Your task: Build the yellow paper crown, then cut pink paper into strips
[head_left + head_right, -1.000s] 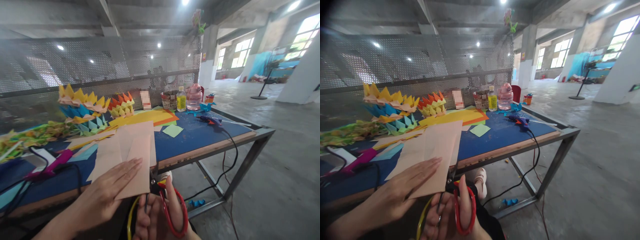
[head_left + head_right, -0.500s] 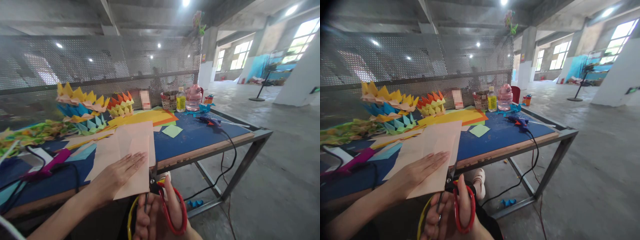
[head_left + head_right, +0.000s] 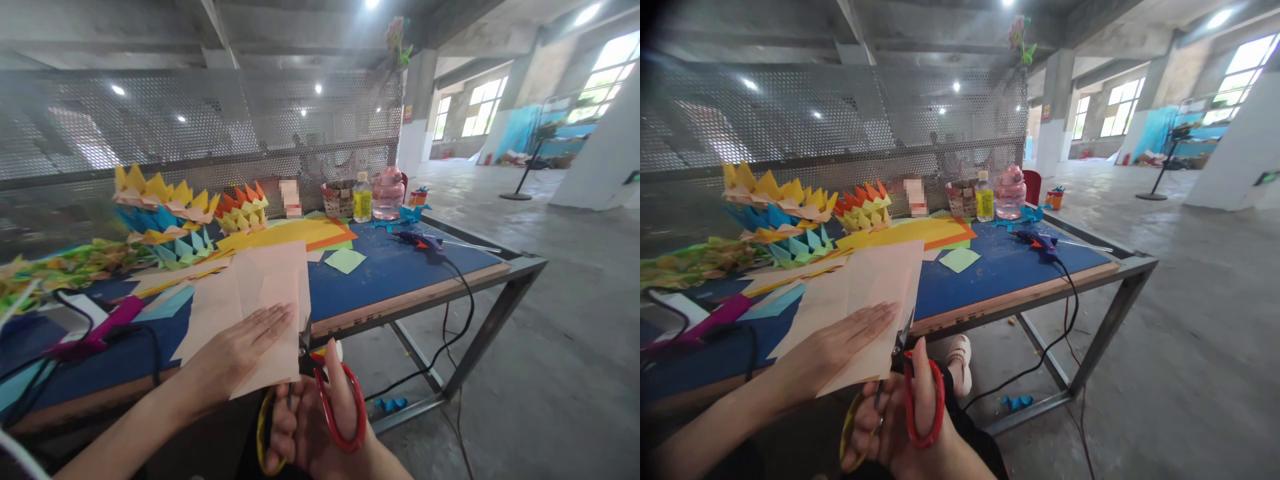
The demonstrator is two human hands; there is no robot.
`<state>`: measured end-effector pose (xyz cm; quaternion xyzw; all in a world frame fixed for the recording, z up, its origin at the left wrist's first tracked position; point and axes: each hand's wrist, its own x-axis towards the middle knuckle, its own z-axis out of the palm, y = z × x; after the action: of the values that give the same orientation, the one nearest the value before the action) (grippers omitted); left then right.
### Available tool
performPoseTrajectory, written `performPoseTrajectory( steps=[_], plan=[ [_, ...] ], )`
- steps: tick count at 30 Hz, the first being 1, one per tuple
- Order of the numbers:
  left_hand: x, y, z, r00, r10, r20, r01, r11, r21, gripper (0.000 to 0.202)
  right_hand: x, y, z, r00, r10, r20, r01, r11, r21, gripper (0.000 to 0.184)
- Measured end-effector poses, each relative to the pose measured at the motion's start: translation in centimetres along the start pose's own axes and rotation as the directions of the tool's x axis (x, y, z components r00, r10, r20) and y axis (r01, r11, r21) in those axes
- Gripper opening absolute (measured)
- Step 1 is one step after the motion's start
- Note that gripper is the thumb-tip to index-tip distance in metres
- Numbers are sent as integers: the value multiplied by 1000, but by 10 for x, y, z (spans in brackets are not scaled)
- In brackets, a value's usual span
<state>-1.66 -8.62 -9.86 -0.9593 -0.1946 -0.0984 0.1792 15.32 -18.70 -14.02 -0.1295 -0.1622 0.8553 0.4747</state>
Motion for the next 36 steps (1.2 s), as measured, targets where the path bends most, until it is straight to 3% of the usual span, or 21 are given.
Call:
performPoseTrajectory(
  steps=[11, 23, 27, 31, 36],
  plan=[
    [-1, 0, 0, 999, 9, -40, -11, 999, -51, 77, -2, -11, 11, 1000, 6, 8, -6, 998, -59, 77],
    [-3, 3, -3, 1000, 5, -6, -5, 997, -83, 76, -7, -6, 6, 999, 17, -38, -18, 1000, -21, 82],
    [-10, 10, -7, 1000, -4, -18, 2, 996, -89, 73, -8, 1, 0, 999, 52, 9, -52, 999, -2, 83],
    [-15, 11, -13, 1000, -13, 14, 15, 982, -189, 68, -9, 9, -10, 996, 82, 39, -82, 996, 15, 84],
    [-14, -1, -16, 998, -45, 46, 57, 956, -288, 68, -8, 8, -1, 998, 39, 51, -36, 998, -53, 77]
  ],
)
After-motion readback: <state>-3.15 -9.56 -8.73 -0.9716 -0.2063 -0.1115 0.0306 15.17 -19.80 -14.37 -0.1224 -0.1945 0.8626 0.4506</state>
